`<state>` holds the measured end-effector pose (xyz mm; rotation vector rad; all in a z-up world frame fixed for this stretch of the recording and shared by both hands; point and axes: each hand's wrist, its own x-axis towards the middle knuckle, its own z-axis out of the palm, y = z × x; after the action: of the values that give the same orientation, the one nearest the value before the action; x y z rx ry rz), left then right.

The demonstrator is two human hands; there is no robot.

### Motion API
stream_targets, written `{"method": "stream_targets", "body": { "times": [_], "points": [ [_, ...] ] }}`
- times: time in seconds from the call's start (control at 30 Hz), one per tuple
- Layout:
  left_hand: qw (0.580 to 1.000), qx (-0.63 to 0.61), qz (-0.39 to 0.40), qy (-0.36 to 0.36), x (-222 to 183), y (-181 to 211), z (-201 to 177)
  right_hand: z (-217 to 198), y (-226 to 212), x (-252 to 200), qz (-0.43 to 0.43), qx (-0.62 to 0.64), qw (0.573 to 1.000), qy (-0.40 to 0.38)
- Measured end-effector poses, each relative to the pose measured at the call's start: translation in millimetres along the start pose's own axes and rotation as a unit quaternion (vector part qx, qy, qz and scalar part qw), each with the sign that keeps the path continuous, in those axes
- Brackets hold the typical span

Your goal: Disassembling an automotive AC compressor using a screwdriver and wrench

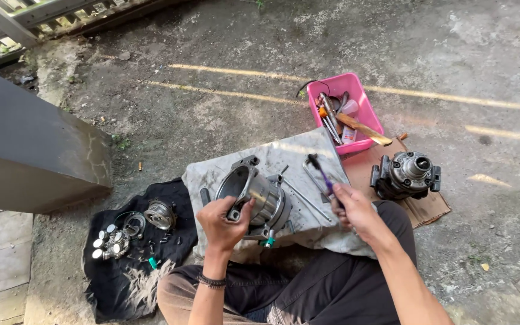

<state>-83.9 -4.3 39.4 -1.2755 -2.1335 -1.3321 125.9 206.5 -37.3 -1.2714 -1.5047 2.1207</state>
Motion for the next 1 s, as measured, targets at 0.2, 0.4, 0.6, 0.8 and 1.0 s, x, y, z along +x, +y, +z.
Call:
{"method": "stream_targets", "body": {
  "times": [0.2, 0.4, 0.6, 0.8, 1.0],
  "points": [
    [0.985, 0.022, 0.168, 0.022, 12, -8, 19, -38, -11, 64, -0.129, -0.373, 0.913, 0.109],
    [0.958, 0.048, 0.280, 0.029, 22, -17, 15, -33, -15, 69, -0.148, -0.406, 0.894, 0.116],
    [0.927, 0.122, 0.355, 0.014, 1, -49, 36, -18, -8, 43, -0.197, -0.470, 0.850, 0.131],
    [0.922, 0.118, 0.369, 0.011, 1, -39, 33, -16, 6, 39, -0.233, -0.585, 0.754, 0.185],
    [0.942, 0.090, 0.324, -0.019, 0, -32, 24, -17, 10, 44, -0.217, -0.588, 0.759, 0.174]
  ]
}}
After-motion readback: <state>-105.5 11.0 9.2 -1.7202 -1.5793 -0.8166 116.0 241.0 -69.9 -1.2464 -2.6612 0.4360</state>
